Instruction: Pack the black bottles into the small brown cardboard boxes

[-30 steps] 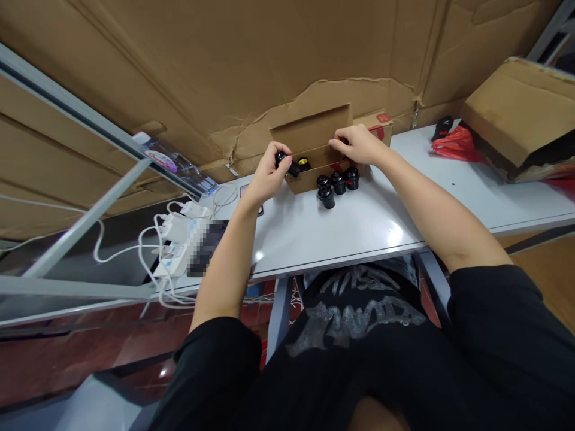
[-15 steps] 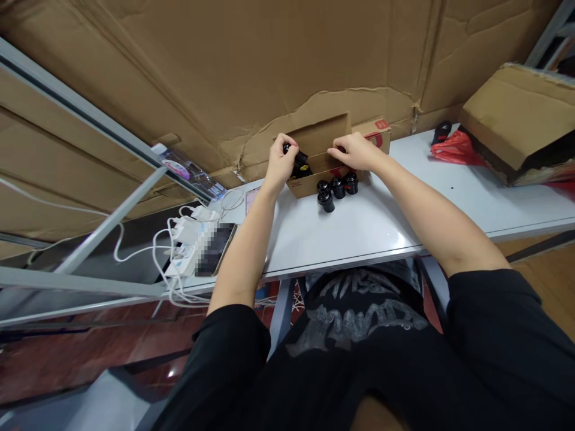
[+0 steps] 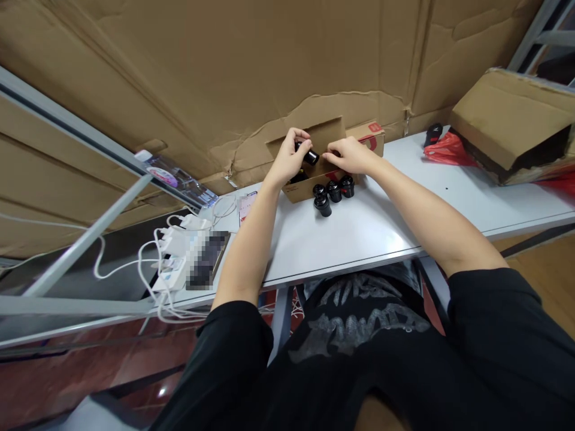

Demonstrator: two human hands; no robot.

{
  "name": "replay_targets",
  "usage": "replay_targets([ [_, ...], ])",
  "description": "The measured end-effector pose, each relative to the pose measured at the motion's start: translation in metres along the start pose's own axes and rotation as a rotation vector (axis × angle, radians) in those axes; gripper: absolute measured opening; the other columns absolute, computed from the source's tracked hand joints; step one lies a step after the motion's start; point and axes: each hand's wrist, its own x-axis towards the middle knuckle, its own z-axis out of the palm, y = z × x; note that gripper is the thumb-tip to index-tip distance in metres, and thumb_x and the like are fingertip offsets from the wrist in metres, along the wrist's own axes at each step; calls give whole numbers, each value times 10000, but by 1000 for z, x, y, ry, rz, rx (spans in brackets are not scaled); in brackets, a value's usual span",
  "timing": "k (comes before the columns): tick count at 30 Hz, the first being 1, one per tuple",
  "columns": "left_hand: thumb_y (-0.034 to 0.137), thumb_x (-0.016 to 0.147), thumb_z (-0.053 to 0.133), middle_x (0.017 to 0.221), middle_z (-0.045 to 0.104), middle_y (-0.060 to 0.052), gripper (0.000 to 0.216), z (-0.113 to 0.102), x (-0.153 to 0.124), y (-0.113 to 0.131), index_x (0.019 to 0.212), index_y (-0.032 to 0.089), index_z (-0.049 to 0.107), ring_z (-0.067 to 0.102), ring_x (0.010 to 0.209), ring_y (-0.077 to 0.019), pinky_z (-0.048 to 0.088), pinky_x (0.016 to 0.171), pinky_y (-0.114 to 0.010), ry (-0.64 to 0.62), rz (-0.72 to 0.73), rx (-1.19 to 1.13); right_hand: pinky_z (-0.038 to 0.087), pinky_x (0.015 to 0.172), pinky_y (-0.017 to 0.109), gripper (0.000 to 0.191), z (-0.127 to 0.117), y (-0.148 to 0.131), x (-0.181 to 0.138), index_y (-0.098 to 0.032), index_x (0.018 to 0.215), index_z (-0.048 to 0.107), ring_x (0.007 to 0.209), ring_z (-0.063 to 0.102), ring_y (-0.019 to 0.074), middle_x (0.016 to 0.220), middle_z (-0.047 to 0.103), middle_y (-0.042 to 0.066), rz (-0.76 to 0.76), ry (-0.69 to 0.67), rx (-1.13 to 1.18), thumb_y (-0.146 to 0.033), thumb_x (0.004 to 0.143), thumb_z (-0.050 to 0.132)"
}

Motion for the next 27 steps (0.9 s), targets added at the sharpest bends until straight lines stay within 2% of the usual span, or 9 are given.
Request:
replay_targets([
  [2,852,1145,851,1183,841,-93,558,4,1,1,1278,320,748,812,1051,-257,754,946,-414,-4,-63,-54,501,908,466,364,2,5,1,-302,883,530,871,636,291,915,761,77,-12,15,25,-348,1213,676],
  [4,814,1195,800,1167,836,-96,521,9,7,2,1299,304,769,824,1018,-255,768,936,-429,-13,-100,-62,517,917,475,295,3,10,2,-298,921,577,887,662,302,924,767,73,-19,38,55,-355,1192,679],
  [7,656,1242,783,1178,798,-92,380,17,19,2,1333,288,791,847,1125,-284,771,1064,-492,-54,-91,-16,539,936,483,199,4,15,1,-291,1015,629,938,713,321,996,812,83,-40,57,133,-408,1148,721],
  [10,564,1234,808,1247,784,-101,309,24,30,0,1360,284,779,827,1301,-312,705,1268,-535,-102,-1,8,531,939,481,292,4,16,1,-290,1072,622,939,701,317,1041,822,87,-68,60,205,-536,1103,777],
  [13,658,1230,804,1320,785,-117,399,27,33,-1,1406,307,734,798,1395,-335,644,1367,-545,-91,101,-1,503,915,467,382,4,13,2,-287,1050,615,907,655,295,1016,796,77,-73,69,234,-632,1095,773],
  [17,710,1208,826,1356,776,-127,457,23,27,9,1412,317,712,787,1437,-354,613,1394,-550,-125,152,-4,479,890,449,358,4,1,2,-284,990,597,889,616,275,953,751,57,-36,79,240,-585,1095,759],
  [20,582,1181,899,1285,780,-110,378,15,21,24,1348,284,738,792,1418,-354,631,1351,-543,-191,83,-22,522,919,445,323,1,-7,-1,-274,1005,640,935,640,283,982,781,61,3,41,220,-548,1078,795],
  [23,386,1074,997,1180,794,-77,323,4,18,39,1255,261,762,814,1313,-335,671,1261,-507,-258,1,-49,587,1011,462,330,-1,-13,-3,-243,1177,747,1051,706,315,1146,864,100,40,27,244,-561,1106,800],
  [27,170,926,1002,1167,828,-55,353,-13,16,49,1195,252,789,838,1205,-303,698,1181,-482,-337,-10,-52,635,1084,481,421,-1,-17,-4,-234,1358,771,1192,777,352,1276,904,121,52,25,310,-552,1095,854],
])
